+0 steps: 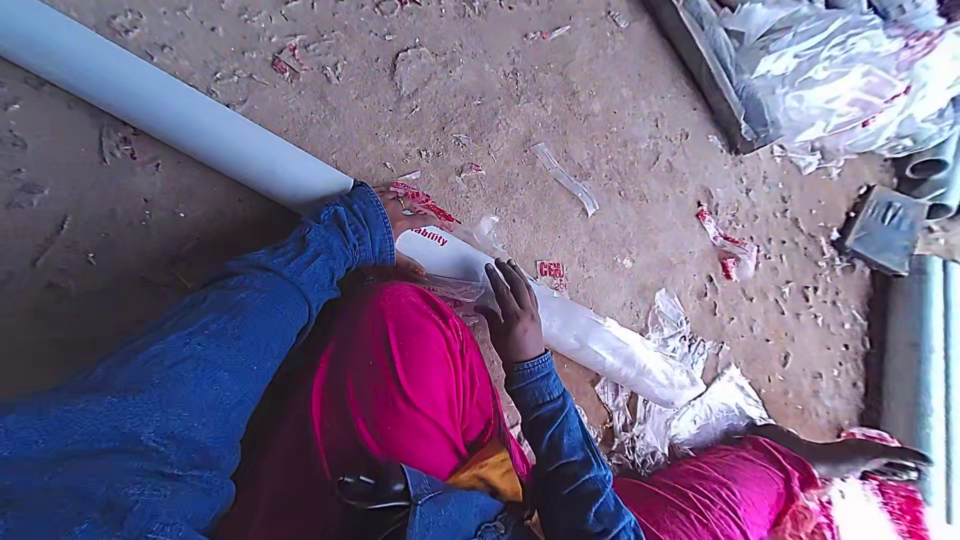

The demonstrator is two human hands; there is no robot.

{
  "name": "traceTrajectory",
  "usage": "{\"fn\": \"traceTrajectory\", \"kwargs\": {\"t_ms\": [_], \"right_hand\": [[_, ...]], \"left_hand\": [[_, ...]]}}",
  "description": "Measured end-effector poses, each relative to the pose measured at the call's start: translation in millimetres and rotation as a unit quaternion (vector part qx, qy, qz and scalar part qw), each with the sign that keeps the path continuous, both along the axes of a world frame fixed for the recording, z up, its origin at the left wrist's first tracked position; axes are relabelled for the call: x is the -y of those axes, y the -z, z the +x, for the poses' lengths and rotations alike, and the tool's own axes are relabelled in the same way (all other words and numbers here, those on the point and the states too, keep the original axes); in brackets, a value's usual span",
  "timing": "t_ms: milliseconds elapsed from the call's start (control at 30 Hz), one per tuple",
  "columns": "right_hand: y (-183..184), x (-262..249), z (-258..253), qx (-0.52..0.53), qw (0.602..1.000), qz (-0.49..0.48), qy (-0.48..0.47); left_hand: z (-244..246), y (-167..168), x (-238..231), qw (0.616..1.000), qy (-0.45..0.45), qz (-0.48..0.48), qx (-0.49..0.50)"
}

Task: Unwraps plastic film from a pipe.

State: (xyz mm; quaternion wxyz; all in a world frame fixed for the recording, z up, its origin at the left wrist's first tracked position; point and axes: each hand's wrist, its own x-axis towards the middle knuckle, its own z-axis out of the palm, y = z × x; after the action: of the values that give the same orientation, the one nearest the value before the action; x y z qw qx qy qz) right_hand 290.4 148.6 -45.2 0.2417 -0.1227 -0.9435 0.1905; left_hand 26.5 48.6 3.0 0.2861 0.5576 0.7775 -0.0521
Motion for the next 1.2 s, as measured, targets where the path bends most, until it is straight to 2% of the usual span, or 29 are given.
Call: {"fn": "traceTrajectory", "kwargs": {"t_ms": [67, 100, 200, 233, 267, 300, 333, 367, 400, 467, 533, 567, 600, 633, 667, 733, 767, 833, 900, 933, 1033, 1067, 1133, 1200], "right_hand": [[9, -15, -16, 0.004, 0.995, 0.034, -0.094], [11, -18, -22, -0.012, 0.992, 0.046, -0.12], [5, -15, -27, -0.027, 0.987, 0.092, -0.126], [1, -10, -27, -0.014, 0.988, 0.098, -0.115], [-4, -5, -27, 0.002, 0.99, 0.101, -0.102], [-6, -1, -29, 0.019, 0.99, 0.105, -0.09], [-8, 3, -30, 0.032, 0.99, 0.111, -0.08], [-9, 7, -31, 0.043, 0.99, 0.116, -0.067], [-10, 11, -32, 0.055, 0.99, 0.119, -0.056], [-14, 18, -28, 0.079, 0.99, 0.111, -0.036], [-14, 27, -13, 0.085, 0.992, 0.09, -0.004], [-11, 33, -2, 0.081, 0.993, 0.082, 0.021], [-8, 39, 9, 0.076, 0.993, 0.073, 0.045], [-4, 44, 20, 0.069, 0.994, 0.052, 0.07], [0, 51, 33, 0.068, 0.993, 0.006, 0.094], [1, 61, 64, 0.067, 0.988, -0.088, 0.109], [-2, 61, 80, 0.069, 0.986, -0.115, 0.101], [-9, 51, 113, 0.075, 0.984, -0.126, 0.097], [-21, 31, 146, 0.106, 0.975, -0.117, 0.159], [-30, 21, 164, 0.165, 0.957, -0.127, 0.204], [-43, -12, 202, 0.387, 0.855, -0.18, 0.293], [-39, -16, 209, 0.425, 0.83, -0.195, 0.303], [-26, -17, 214, 0.453, 0.807, -0.224, 0.306], [-21, -12, 207, 0.501, 0.778, -0.239, 0.295]], "left_hand": [[4, -6, 7, 1.0, 0.006, 0.031, -0.002], [0, 5, 11, 0.997, 0.022, 0.077, -0.014], [-4, 24, 16, 0.988, 0.03, 0.151, -0.029], [-1, 13, 13, 0.995, 0.025, 0.09, -0.024], [-1, 14, 13, 0.995, 0.03, 0.085, -0.035], [-6, 41, 18, 0.976, 0.04, 0.198, -0.076], [-12, 86, 17, 0.911, 0.041, 0.383, -0.148], [-7, 46, 14, 0.982, 0.025, 0.172, -0.078], [-3, 24, 5, 0.997, -0.001, 0.06, -0.046], [3, 15, 5, 0.997, -0.026, 0.07, -0.031], [7, -7, -5, 0.999, -0.016, -0.027, -0.027], [3, -5, -8, 0.999, 0.003, -0.038, -0.026], [-6, 11, -7, 0.999, 0.025, 0.009, -0.029], [-16, 36, -2, 0.992, 0.039, 0.115, -0.037], [-26, 69, 0, 0.965, 0.052, 0.25, -0.052], [-34, 54, -11, 0.989, 0.048, 0.135, 0.017], [-35, 50, -12, 0.992, 0.041, 0.116, 0.028], [-38, 58, -7, 0.986, 0.051, 0.157, 0.007], [-37, 57, 0, 0.978, 0.067, 0.196, 0.0], [-34, 54, 2, 0.979, 0.078, 0.187, -0.003], [-16, 24, -3, 0.993, 0.058, 0.097, -0.035], [-15, 25, -3, 0.992, 0.056, 0.097, -0.056], [-7, 23, -1, 0.991, 0.034, 0.108, -0.067], [4, 13, -4, 0.995, -0.017, 0.068, -0.068]]}}
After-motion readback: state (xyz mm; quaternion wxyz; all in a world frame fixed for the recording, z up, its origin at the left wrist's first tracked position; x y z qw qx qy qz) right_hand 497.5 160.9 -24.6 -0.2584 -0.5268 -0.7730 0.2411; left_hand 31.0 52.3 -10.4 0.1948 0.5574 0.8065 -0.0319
